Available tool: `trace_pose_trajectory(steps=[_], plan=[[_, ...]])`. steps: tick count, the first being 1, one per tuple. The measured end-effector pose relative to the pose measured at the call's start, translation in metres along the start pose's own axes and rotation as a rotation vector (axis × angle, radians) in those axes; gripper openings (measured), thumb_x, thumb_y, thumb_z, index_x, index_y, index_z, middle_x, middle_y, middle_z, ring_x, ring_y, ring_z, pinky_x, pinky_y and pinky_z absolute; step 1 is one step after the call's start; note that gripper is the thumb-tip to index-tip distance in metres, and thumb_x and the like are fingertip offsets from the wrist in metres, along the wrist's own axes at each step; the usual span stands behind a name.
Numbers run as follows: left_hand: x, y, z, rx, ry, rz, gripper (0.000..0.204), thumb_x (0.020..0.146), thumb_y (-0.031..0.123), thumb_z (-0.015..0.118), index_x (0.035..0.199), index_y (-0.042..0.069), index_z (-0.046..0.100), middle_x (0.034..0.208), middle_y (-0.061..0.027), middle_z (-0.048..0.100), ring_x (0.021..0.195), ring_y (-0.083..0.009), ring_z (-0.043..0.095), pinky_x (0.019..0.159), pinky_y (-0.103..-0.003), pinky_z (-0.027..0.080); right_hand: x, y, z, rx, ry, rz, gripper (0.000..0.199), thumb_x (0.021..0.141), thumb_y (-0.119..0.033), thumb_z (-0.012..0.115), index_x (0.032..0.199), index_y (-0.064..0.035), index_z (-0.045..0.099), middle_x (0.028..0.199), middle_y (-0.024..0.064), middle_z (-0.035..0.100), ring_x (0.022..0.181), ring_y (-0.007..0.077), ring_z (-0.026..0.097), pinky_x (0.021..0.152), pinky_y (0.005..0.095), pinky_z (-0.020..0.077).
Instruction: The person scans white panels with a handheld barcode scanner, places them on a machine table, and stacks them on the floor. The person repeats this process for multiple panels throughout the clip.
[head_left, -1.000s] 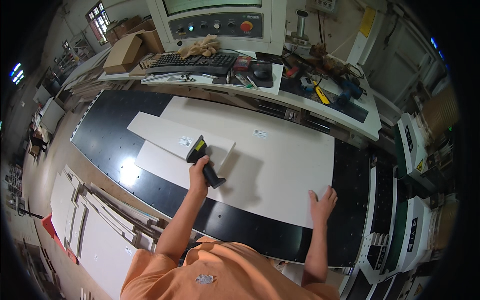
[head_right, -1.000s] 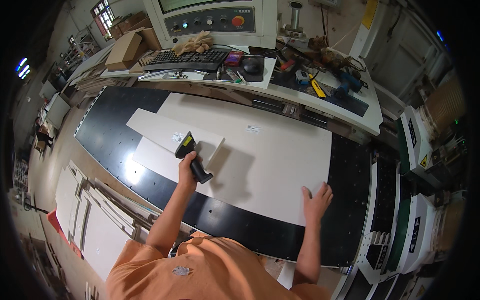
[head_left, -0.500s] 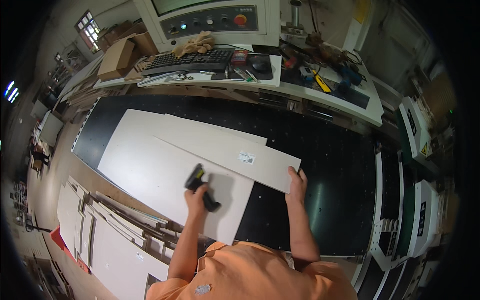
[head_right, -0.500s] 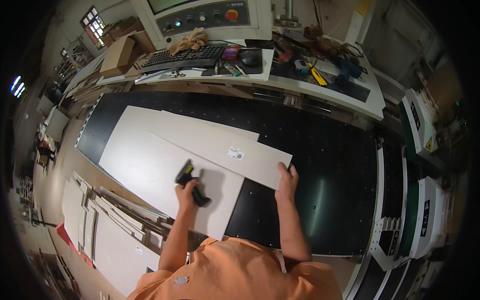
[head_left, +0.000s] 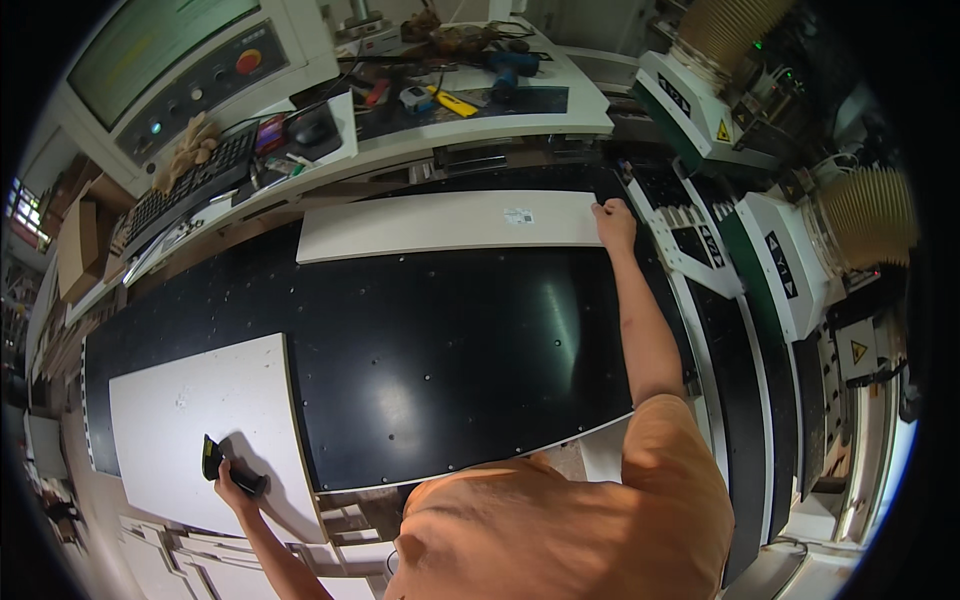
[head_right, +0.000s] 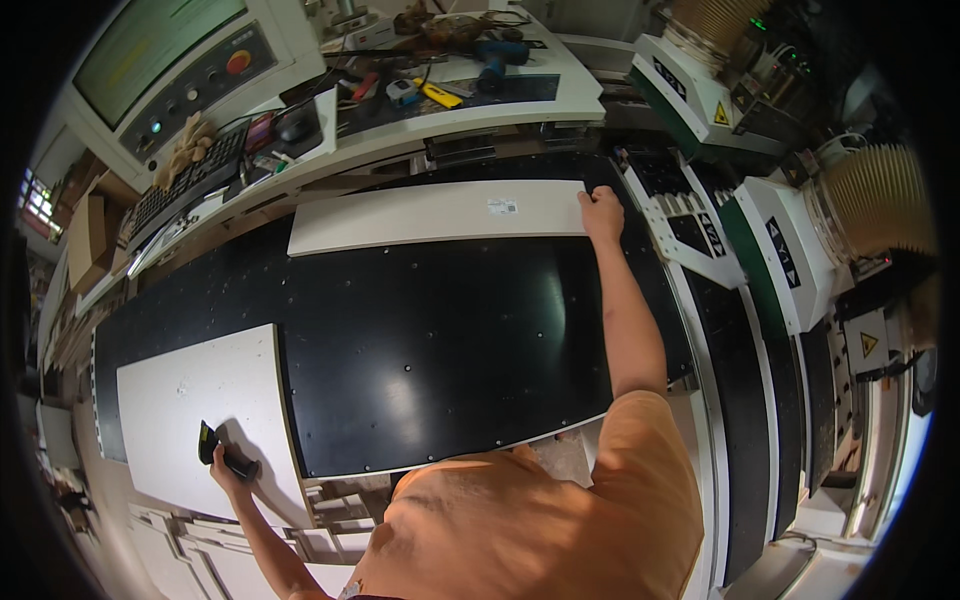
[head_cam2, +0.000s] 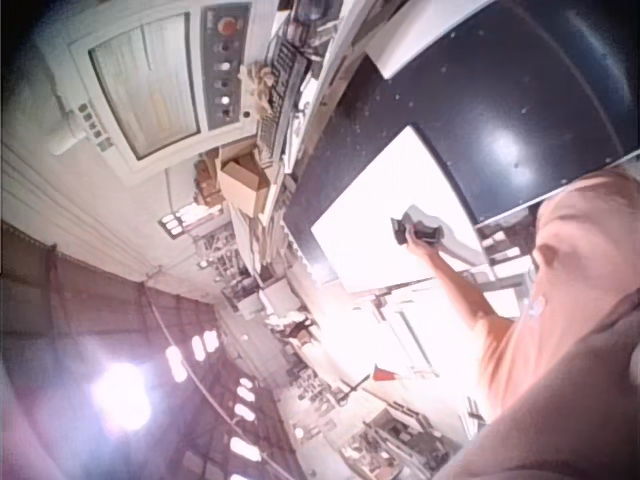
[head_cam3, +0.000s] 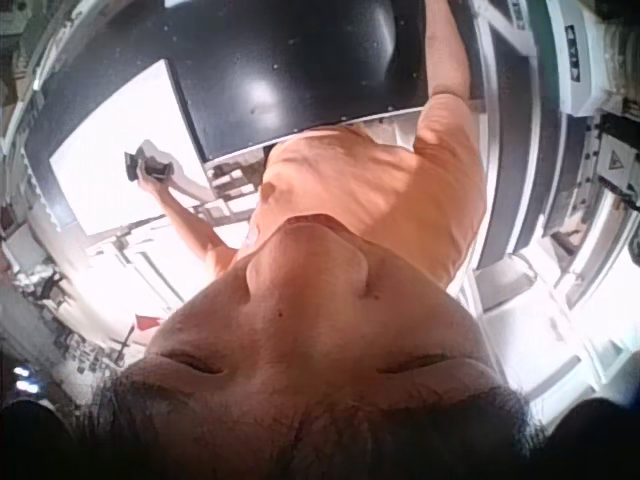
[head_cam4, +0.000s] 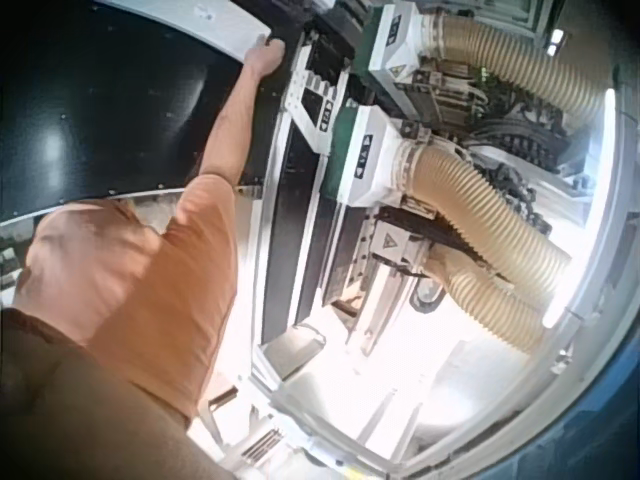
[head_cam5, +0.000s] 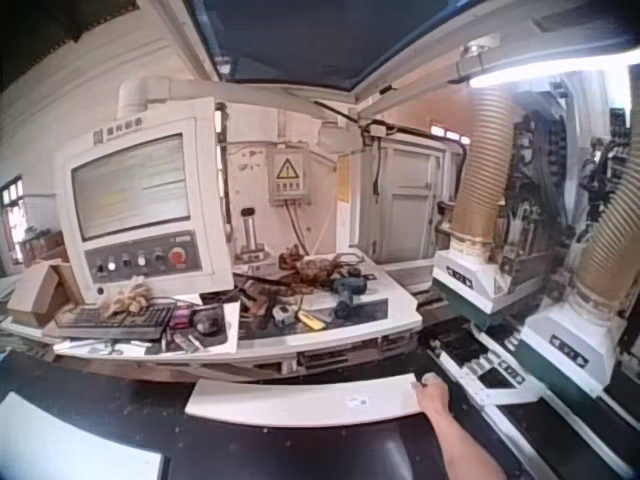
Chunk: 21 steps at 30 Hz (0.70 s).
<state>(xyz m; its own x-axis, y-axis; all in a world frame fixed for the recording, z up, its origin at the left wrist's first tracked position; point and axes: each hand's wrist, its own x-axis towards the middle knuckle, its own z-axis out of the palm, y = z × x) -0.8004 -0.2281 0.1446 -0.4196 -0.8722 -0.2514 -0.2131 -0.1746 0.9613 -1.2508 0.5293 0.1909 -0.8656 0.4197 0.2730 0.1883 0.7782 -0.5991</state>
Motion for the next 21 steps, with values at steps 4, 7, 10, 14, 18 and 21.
trace_pose_trajectory(steps=[4,7,10,14,18,21], plan=[[0.011,-0.001,0.012,0.009,-0.009,0.036,0.029,0.089,0.031,0.063,0.078,0.004,0.062,0.073,-0.0030,0.059,0.062,-0.0166,0.058,0.056,-0.031,0.048,-0.049,-0.026,0.048,0.209,-0.178,0.018,0.032,0.085,-0.030,0.071,0.095,-0.0012,0.061,0.092,0.0186,0.067,0.082,0.0337,0.068,0.073,0.0423,0.0526],[0.010,-0.001,0.026,0.005,-0.014,0.038,0.029,0.089,0.031,0.063,0.079,0.004,0.061,0.076,-0.0036,0.058,0.065,-0.0175,0.058,0.057,-0.032,0.050,-0.100,-0.072,0.099,0.701,-0.117,0.120,0.049,0.086,-0.018,0.070,0.124,0.0064,0.052,0.100,0.0205,0.070,0.079,0.0246,0.073,0.075,0.0343,0.0559],[0.000,0.003,0.041,0.005,-0.006,0.023,0.028,0.088,0.030,0.064,0.080,0.003,0.061,0.077,-0.0039,0.057,0.069,-0.0169,0.058,0.060,-0.033,0.049,-0.101,-0.108,0.126,0.935,-0.214,0.145,0.065,0.090,-0.017,0.065,0.141,0.0070,0.034,0.091,0.0201,0.070,0.079,0.0243,0.072,0.071,0.0339,0.0559],[-0.020,0.012,0.064,-0.050,0.018,0.010,0.026,0.087,0.025,0.065,0.076,0.002,0.061,0.074,-0.0019,0.058,0.066,-0.0146,0.054,0.062,-0.030,0.045,-0.064,-0.130,0.141,0.645,0.002,0.081,0.068,0.091,-0.024,0.066,0.141,0.0093,0.034,0.134,0.0378,0.043,0.115,0.0438,0.058,0.093,0.0431,0.0496],[-0.038,0.017,0.082,-0.025,0.023,0.000,0.025,0.087,0.024,0.064,0.078,0.001,0.062,0.073,-0.0016,0.058,0.066,-0.0142,0.055,0.060,-0.031,0.046,-0.038,-0.111,0.135,0.652,-0.050,0.101,0.050,0.092,-0.025,0.066,0.123,0.0093,0.048,0.153,0.0421,0.006,0.110,0.0433,0.059,0.092,0.0428,0.0511],[-0.048,0.015,0.090,0.017,-0.004,0.019,0.025,0.087,0.024,0.064,0.079,0.000,0.062,0.073,-0.0015,0.058,0.064,-0.0145,0.055,0.060,-0.031,0.046,-0.024,-0.091,0.124,0.821,-0.008,0.046,0.039,0.092,-0.018,0.067,0.113,0.0116,0.053,0.153,0.0418,0.005,0.075,0.0238,0.072,0.063,0.0318,0.0587]])
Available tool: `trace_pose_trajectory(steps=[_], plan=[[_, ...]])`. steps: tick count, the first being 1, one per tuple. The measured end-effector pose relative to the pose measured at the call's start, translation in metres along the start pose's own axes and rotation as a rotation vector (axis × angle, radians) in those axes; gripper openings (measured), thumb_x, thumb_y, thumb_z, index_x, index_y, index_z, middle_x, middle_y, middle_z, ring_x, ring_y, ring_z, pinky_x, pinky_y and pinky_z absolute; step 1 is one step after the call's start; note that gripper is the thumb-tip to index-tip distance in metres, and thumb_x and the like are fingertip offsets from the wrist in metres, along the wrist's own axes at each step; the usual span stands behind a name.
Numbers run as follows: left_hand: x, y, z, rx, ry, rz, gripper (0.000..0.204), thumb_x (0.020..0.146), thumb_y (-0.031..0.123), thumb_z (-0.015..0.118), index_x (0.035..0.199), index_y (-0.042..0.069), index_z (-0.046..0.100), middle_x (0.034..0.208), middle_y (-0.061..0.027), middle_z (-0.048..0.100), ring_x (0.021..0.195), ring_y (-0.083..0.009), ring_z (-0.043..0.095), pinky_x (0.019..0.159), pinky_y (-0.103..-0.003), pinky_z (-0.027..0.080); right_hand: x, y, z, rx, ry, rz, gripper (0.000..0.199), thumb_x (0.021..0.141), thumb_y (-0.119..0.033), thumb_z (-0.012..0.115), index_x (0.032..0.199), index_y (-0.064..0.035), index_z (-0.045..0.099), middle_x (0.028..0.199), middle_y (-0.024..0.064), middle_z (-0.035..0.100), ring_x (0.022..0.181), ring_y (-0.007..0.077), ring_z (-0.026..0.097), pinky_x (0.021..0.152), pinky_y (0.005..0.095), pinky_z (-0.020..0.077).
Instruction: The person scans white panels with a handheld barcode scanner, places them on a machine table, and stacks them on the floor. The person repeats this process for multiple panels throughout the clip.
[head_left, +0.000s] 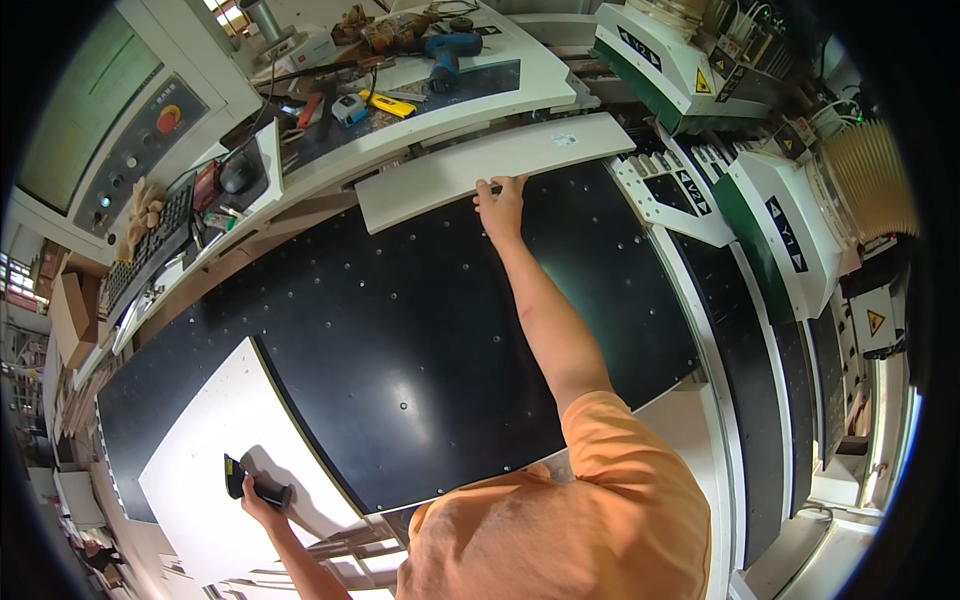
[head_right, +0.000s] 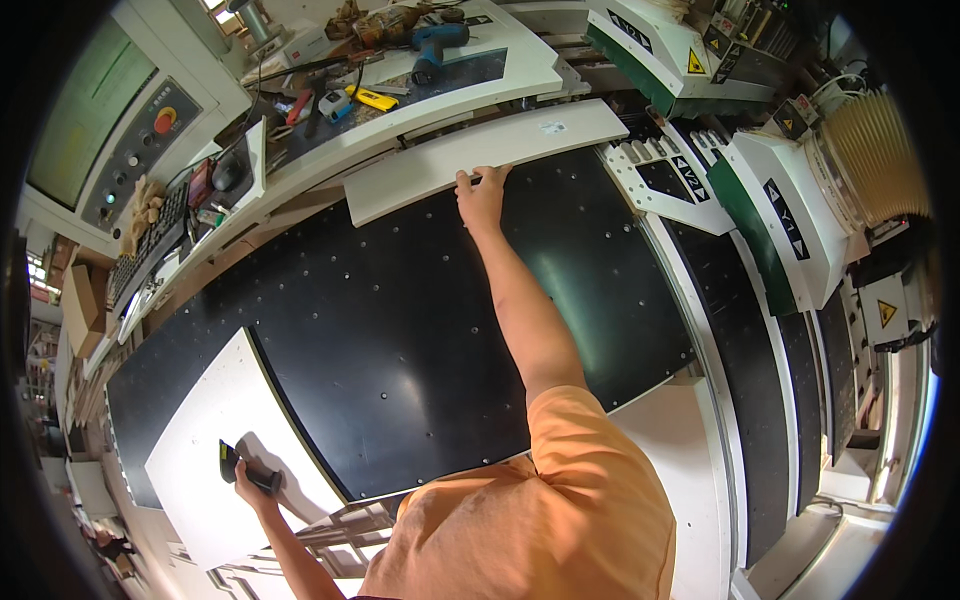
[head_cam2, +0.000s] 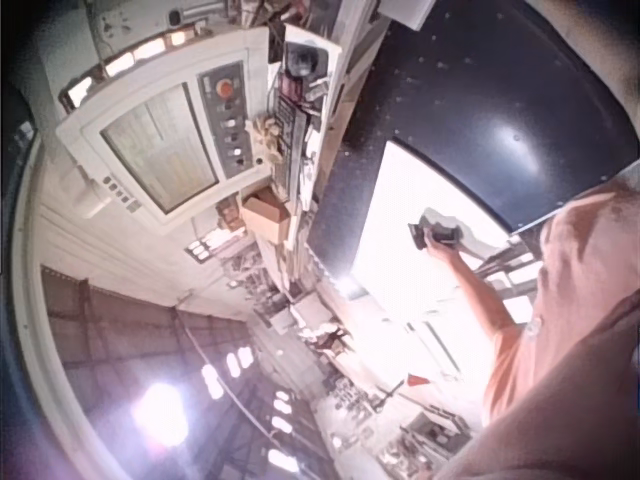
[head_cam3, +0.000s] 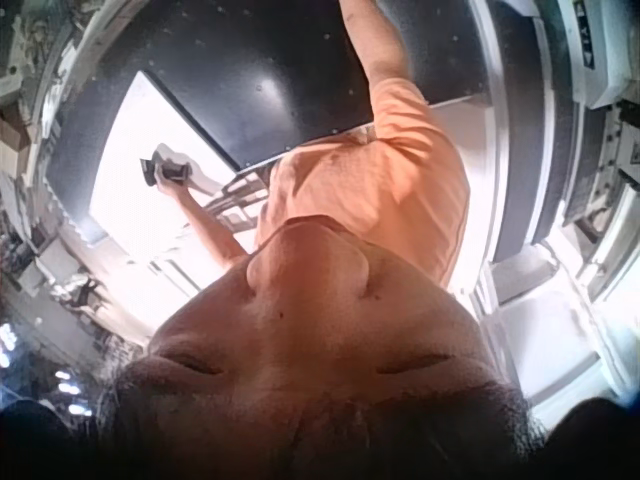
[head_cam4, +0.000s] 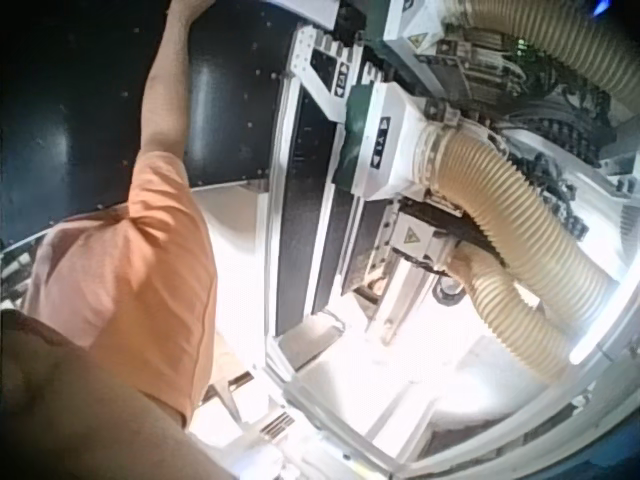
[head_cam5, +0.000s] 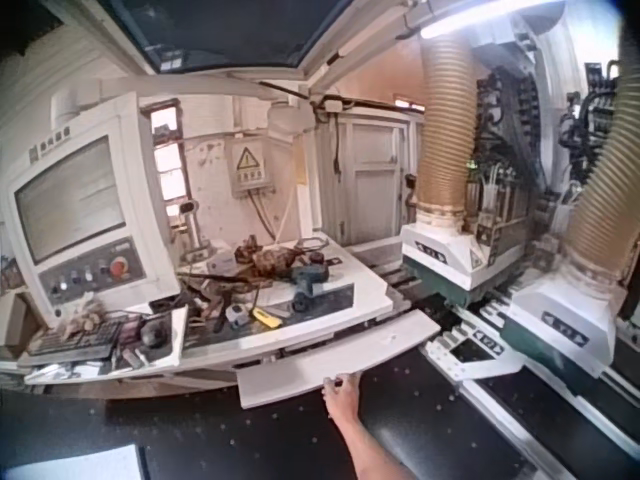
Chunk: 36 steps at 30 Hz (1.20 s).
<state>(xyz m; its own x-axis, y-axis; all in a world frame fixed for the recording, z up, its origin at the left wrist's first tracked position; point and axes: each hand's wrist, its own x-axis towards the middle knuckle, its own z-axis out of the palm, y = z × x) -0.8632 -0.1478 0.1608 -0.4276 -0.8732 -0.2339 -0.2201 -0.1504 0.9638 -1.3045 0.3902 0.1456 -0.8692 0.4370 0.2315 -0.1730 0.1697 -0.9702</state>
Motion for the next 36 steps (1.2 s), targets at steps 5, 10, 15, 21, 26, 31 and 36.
trace_pose_trajectory(steps=[5,10,15,21,26,31,36], plan=[[-0.018,0.000,0.026,0.010,-0.079,-0.039,0.025,0.090,0.025,0.060,0.085,0.001,0.062,0.077,-0.0048,0.061,0.072,-0.0187,0.062,0.065,-0.034,0.055,0.010,0.009,-0.029,0.072,-0.066,-0.017,0.023,0.090,-0.009,0.066,0.100,0.0063,0.053,0.117,0.0177,0.043,0.072,0.0232,0.071,0.058,0.0310,0.0595],[-0.058,-0.002,0.066,-0.122,-0.121,-0.105,0.019,0.084,0.022,0.068,0.081,0.003,0.063,0.071,-0.0015,0.056,0.060,-0.0123,0.052,0.056,-0.029,0.045,0.013,0.020,-0.035,0.112,-0.146,0.092,0.021,0.095,-0.009,0.060,0.111,0.0037,0.056,0.101,0.0164,0.065,0.091,0.0274,0.071,0.071,0.0333,0.0604],[-0.101,0.004,0.103,-0.008,-0.096,-0.008,0.028,0.081,0.023,0.071,0.079,-0.004,0.066,0.069,-0.0034,0.059,0.058,-0.0132,0.054,0.053,-0.030,0.044,0.014,0.014,-0.030,-0.029,-0.131,0.126,0.038,0.098,-0.020,0.061,0.125,0.0053,0.052,0.115,0.0208,0.062,0.103,0.0289,0.068,0.079,0.0363,0.0605],[-0.153,0.012,0.140,0.028,-0.200,-0.101,0.032,0.080,0.027,0.072,0.079,-0.004,0.065,0.068,-0.0026,0.057,0.056,-0.0121,0.052,0.048,-0.029,0.041,0.003,-0.005,-0.031,-0.040,-0.154,0.136,0.044,0.099,-0.020,0.059,0.133,0.0048,0.047,0.126,0.0224,0.056,0.110,0.0308,0.064,0.090,0.0410,0.0594],[-0.164,0.020,0.060,0.112,-0.142,-0.183,0.036,0.082,0.032,0.067,0.085,-0.004,0.069,0.074,-0.0075,0.066,0.053,-0.0135,0.056,0.044,-0.029,0.043,0.004,-0.002,-0.035,-0.011,-0.160,0.133,0.044,0.100,-0.018,0.057,0.134,0.0069,0.046,0.125,0.0234,0.056,0.114,0.0318,0.062,0.091,0.0415,0.0590],[-0.161,0.038,-0.089,0.308,0.169,-0.321,0.038,0.083,0.036,0.065,0.092,-0.001,0.068,0.077,-0.0082,0.069,0.057,-0.0133,0.061,0.046,-0.027,0.048,0.004,-0.003,-0.033,-0.074,-0.169,0.125,0.044,0.100,-0.019,0.058,0.134,0.0053,0.047,0.126,0.0223,0.056,0.118,0.0307,0.059,0.094,0.0405,0.0575],[-0.158,-0.012,-0.108,-0.116,0.177,-0.351,0.035,0.085,0.034,0.069,0.103,0.005,0.066,0.084,-0.0050,0.069,0.069,-0.0129,0.064,0.057,-0.027,0.052,-0.069,-0.016,-0.037,-0.145,-0.556,-0.013,0.047,0.099,-0.022,0.059,0.138,0.0011,0.047,0.141,0.0181,0.051,0.132,0.0266,0.049,0.110,0.0358,0.0389]])
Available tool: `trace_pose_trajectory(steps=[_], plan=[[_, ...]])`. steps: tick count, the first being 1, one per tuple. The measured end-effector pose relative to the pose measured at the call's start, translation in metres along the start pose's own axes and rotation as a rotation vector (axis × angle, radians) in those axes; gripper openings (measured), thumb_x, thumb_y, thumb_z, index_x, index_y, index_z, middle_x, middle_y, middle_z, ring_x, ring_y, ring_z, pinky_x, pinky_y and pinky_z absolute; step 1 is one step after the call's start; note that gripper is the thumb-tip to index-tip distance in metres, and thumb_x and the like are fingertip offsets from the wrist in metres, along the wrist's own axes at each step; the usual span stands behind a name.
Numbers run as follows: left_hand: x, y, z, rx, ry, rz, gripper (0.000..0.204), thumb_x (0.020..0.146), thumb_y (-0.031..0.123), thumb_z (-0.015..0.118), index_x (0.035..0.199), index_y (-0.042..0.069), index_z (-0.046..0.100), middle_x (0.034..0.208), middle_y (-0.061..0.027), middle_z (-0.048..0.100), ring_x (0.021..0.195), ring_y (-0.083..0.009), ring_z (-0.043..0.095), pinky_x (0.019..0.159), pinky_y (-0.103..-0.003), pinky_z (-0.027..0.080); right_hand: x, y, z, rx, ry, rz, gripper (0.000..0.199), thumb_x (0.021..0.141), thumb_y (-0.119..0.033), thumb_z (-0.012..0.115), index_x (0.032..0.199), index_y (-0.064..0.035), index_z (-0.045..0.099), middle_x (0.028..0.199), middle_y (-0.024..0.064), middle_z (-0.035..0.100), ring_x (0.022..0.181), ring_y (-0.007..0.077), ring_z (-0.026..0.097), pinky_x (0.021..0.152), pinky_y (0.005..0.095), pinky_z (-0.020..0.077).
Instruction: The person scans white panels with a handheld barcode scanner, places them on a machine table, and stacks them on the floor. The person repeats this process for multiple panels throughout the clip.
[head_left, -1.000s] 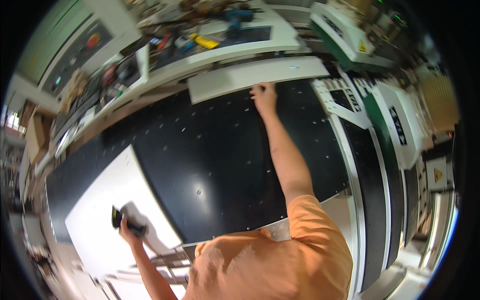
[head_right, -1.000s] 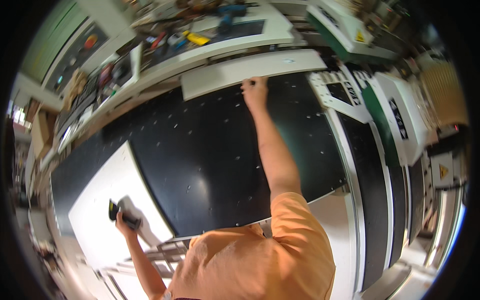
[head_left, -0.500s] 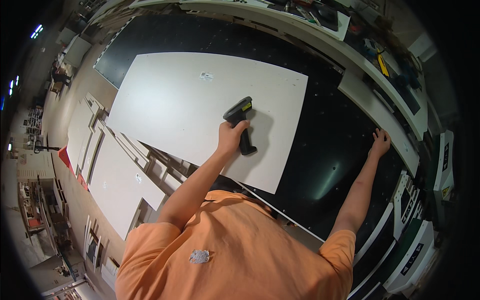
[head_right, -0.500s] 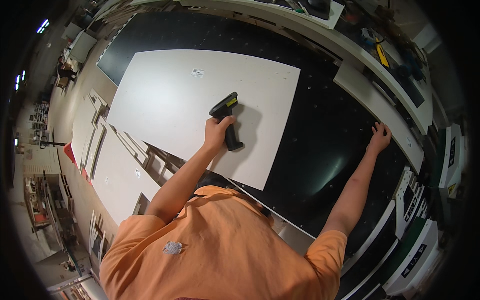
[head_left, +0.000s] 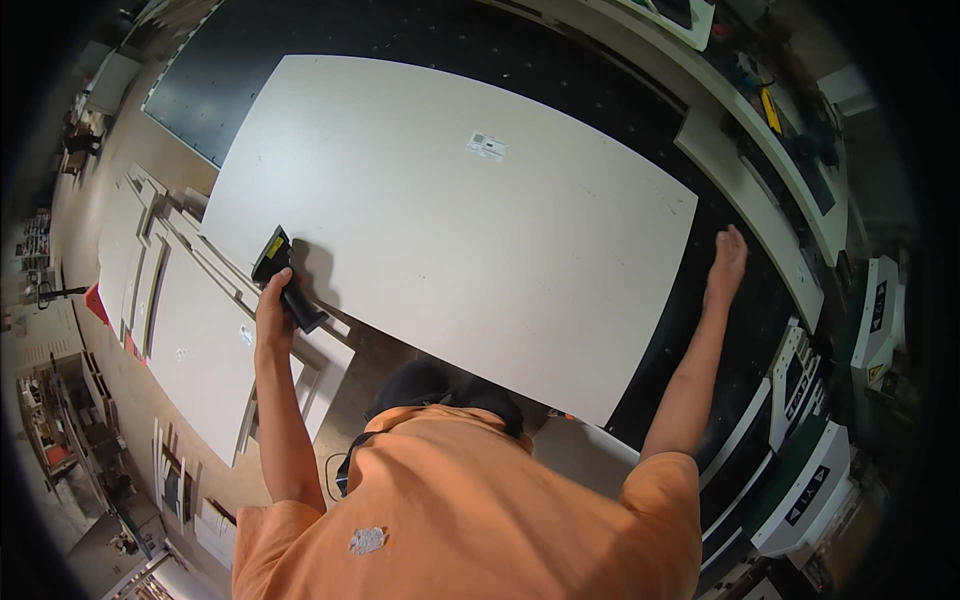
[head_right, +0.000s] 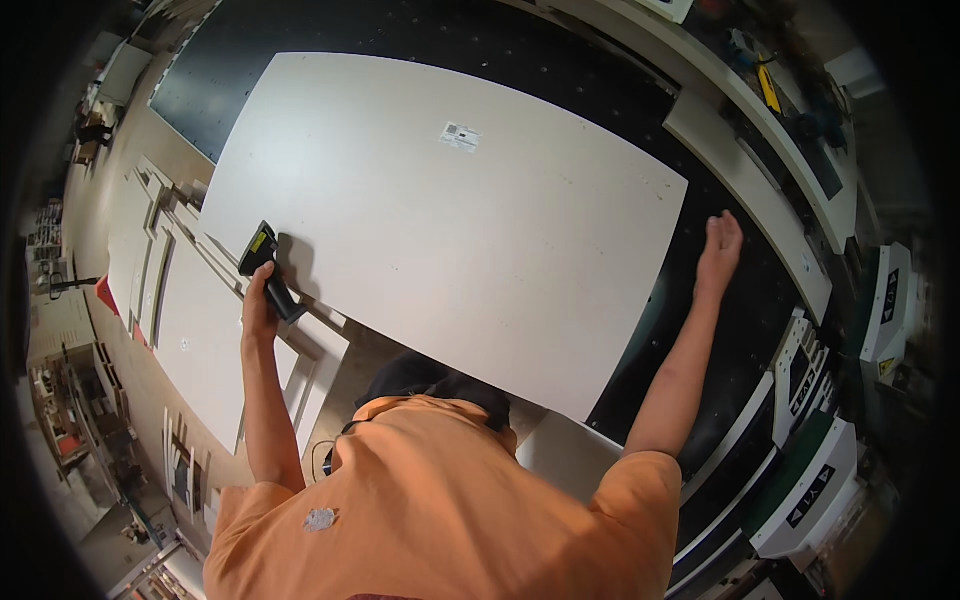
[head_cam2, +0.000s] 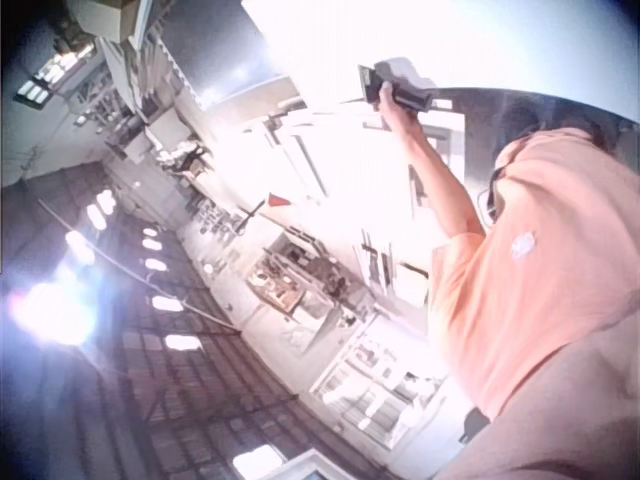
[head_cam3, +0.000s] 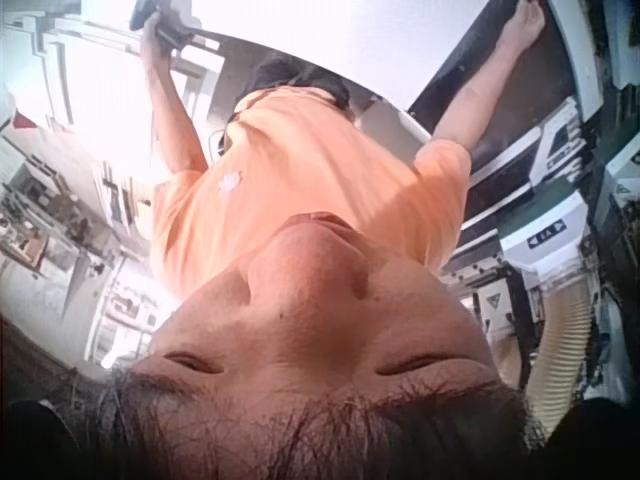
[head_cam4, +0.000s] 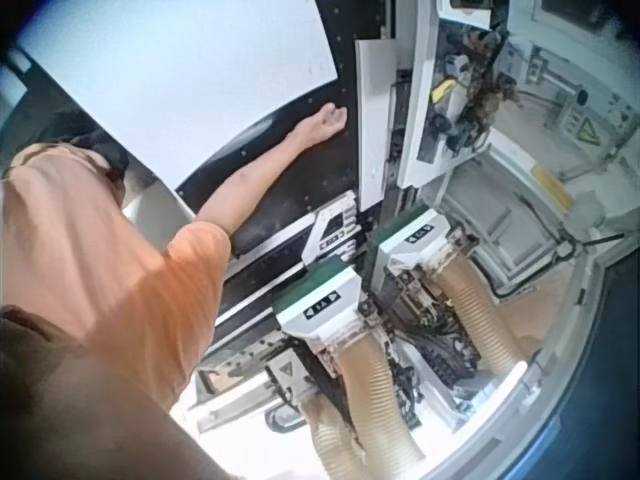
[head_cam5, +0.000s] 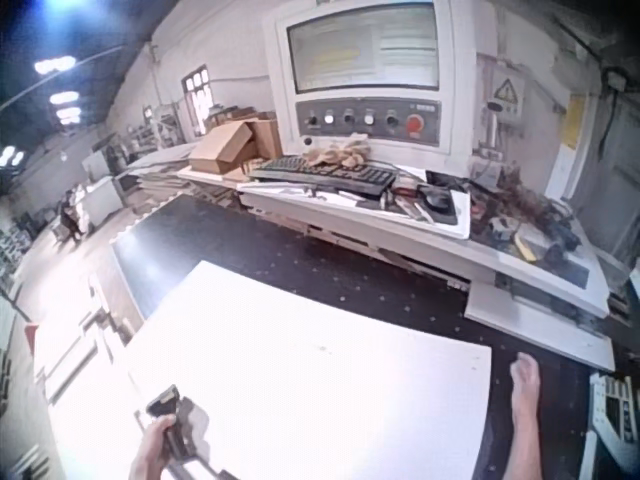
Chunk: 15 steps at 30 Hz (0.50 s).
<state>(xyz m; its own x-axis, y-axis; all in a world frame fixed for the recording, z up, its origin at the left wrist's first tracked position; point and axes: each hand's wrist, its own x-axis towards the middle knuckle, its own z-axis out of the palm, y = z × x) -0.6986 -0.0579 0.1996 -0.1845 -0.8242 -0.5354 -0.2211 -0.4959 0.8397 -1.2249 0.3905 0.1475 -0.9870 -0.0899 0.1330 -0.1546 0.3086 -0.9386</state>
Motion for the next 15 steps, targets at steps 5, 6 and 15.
trace_pose_trajectory(steps=[5,6,15], plan=[[0.007,-0.039,0.027,-0.158,-0.041,0.081,0.034,0.082,0.035,0.071,0.093,0.004,0.066,0.077,-0.0047,0.065,0.059,-0.0127,0.058,0.051,-0.027,0.047,-0.095,-0.007,0.000,-0.562,-0.118,-0.136,0.068,0.091,-0.029,0.069,0.143,0.0031,0.038,0.145,0.0224,0.045,0.137,0.0326,0.042,0.112,0.0424,0.0336],[-0.004,-0.046,0.029,-0.188,-0.033,0.099,0.032,0.081,0.033,0.072,0.090,0.003,0.066,0.077,-0.0047,0.065,0.059,-0.0128,0.058,0.052,-0.027,0.047,-0.102,-0.008,-0.010,-0.534,-0.101,-0.123,0.069,0.091,-0.029,0.070,0.143,0.0042,0.038,0.143,0.0233,0.047,0.134,0.0333,0.046,0.110,0.0425,0.0361],[-0.186,-0.107,-0.063,-0.275,-0.101,0.258,0.023,0.079,0.016,0.074,0.092,-0.002,0.068,0.079,-0.0013,0.063,0.072,-0.0093,0.056,0.065,-0.028,0.046,-0.139,-0.038,-0.085,-0.135,-0.460,0.428,0.051,0.094,-0.039,0.066,0.116,0.0074,0.063,0.107,0.0102,0.067,0.093,0.0206,0.062,0.082,0.0348,0.0493]])
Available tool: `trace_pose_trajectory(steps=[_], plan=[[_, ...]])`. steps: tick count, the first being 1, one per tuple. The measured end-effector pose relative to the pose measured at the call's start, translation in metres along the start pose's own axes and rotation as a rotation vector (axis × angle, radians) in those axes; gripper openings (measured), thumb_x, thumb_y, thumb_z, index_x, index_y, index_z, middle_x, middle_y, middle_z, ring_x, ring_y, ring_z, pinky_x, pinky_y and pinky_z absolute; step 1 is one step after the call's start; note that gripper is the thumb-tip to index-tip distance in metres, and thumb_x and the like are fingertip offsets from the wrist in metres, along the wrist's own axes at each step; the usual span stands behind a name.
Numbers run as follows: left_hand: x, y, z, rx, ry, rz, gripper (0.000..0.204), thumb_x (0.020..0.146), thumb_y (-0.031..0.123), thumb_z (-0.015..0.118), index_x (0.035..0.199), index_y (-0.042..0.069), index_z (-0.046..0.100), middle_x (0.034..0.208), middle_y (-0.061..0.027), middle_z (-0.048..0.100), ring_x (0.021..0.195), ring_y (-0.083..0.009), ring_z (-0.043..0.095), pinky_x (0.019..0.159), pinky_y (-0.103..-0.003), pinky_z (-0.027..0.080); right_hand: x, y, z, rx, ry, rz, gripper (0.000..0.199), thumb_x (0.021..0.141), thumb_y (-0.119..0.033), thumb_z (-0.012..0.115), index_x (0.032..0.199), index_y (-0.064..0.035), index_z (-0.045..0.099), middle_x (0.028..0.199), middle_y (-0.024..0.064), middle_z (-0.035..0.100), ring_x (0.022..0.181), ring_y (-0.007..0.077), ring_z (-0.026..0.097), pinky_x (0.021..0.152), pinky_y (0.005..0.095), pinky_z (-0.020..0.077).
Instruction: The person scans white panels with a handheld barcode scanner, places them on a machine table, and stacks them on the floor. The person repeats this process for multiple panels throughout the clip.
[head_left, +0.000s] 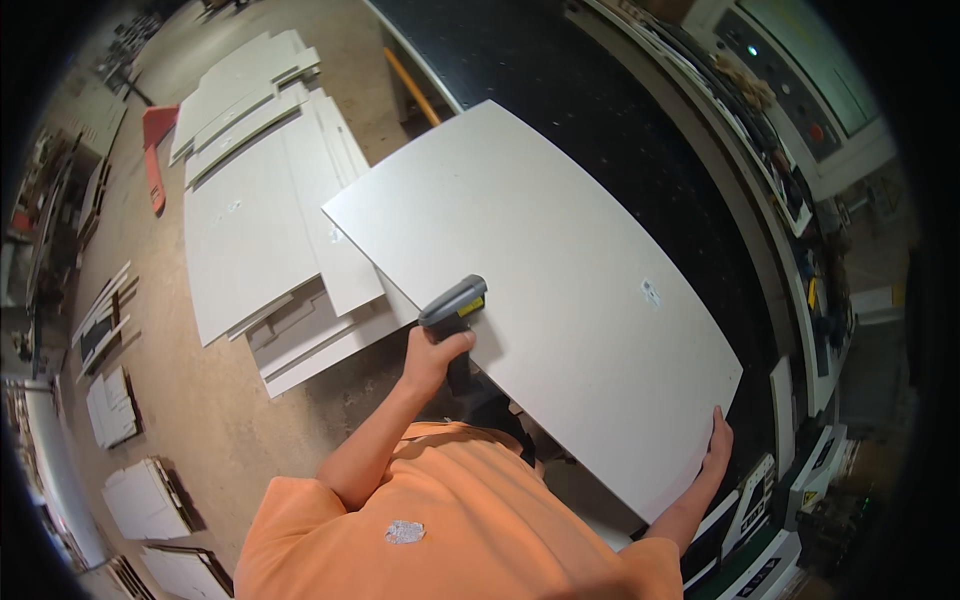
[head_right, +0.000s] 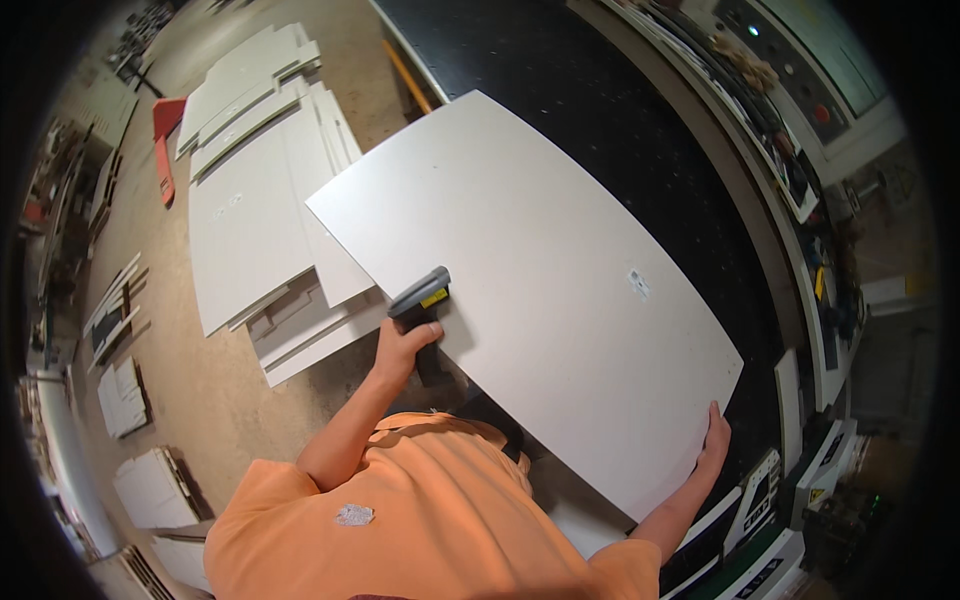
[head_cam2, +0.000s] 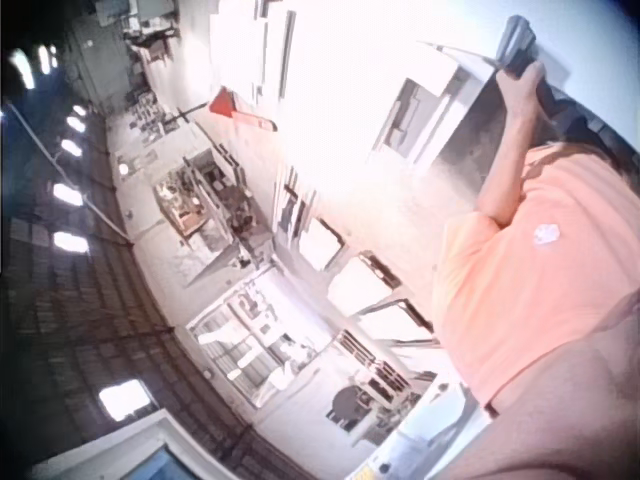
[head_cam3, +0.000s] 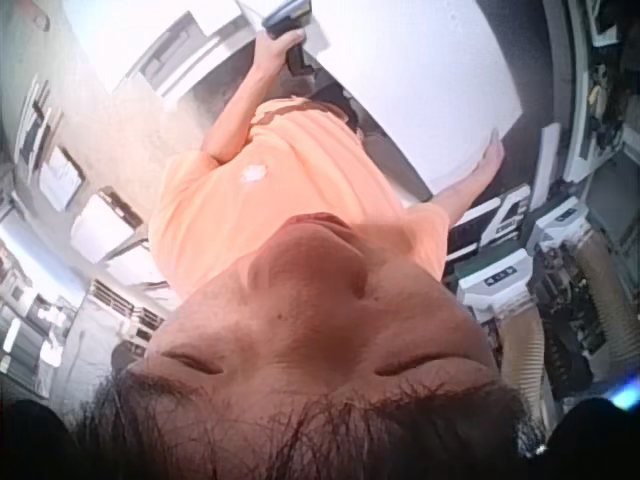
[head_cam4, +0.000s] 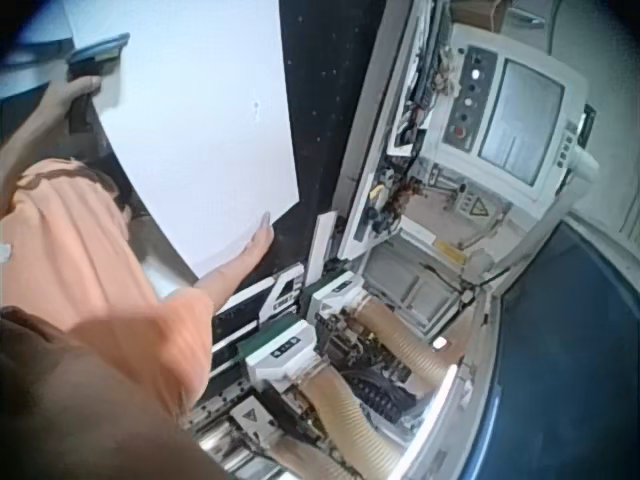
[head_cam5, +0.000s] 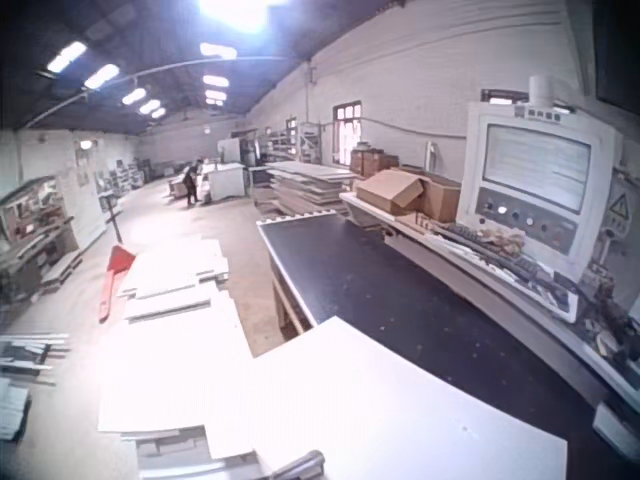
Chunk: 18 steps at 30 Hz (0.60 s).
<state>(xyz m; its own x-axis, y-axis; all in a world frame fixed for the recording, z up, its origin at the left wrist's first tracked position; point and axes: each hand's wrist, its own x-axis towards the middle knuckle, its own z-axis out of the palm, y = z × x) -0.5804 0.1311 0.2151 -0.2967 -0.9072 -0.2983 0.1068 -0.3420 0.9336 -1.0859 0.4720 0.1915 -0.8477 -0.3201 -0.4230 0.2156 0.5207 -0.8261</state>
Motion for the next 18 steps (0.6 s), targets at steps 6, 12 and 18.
trace_pose_trajectory(steps=[6,12,18], plan=[[-0.149,0.001,-0.124,-0.069,0.188,0.161,0.022,0.080,0.018,0.076,0.085,-0.002,0.068,0.073,0.0005,0.062,0.069,-0.0067,0.054,0.062,-0.028,0.045,-0.065,-0.017,0.072,-0.124,-0.244,0.133,0.056,0.100,-0.040,0.055,0.127,0.0087,0.058,0.120,0.0165,0.066,0.102,0.0297,0.065,0.085,0.0418,0.0522],[-0.312,-0.004,-0.251,-0.128,0.488,0.263,0.023,0.080,0.021,0.075,0.083,0.000,0.067,0.071,-0.0018,0.063,0.066,-0.0090,0.055,0.063,-0.030,0.047,-0.155,-0.033,0.293,-0.536,-0.486,-0.079,0.060,0.097,-0.043,0.057,0.126,0.0095,0.058,0.117,0.0174,0.066,0.101,0.0299,0.065,0.085,0.0418,0.0522],[-0.439,-0.022,-0.352,-0.423,0.882,0.318,0.020,0.082,0.018,0.072,0.086,-0.001,0.067,0.077,-0.0028,0.063,0.074,-0.0098,0.056,0.067,-0.029,0.047,-0.295,-0.007,0.482,-0.896,-0.707,-0.358,0.064,0.095,-0.046,0.059,0.124,0.0104,0.058,0.115,0.0183,0.067,0.099,0.0300,0.065,0.084,0.0417,0.0522]])
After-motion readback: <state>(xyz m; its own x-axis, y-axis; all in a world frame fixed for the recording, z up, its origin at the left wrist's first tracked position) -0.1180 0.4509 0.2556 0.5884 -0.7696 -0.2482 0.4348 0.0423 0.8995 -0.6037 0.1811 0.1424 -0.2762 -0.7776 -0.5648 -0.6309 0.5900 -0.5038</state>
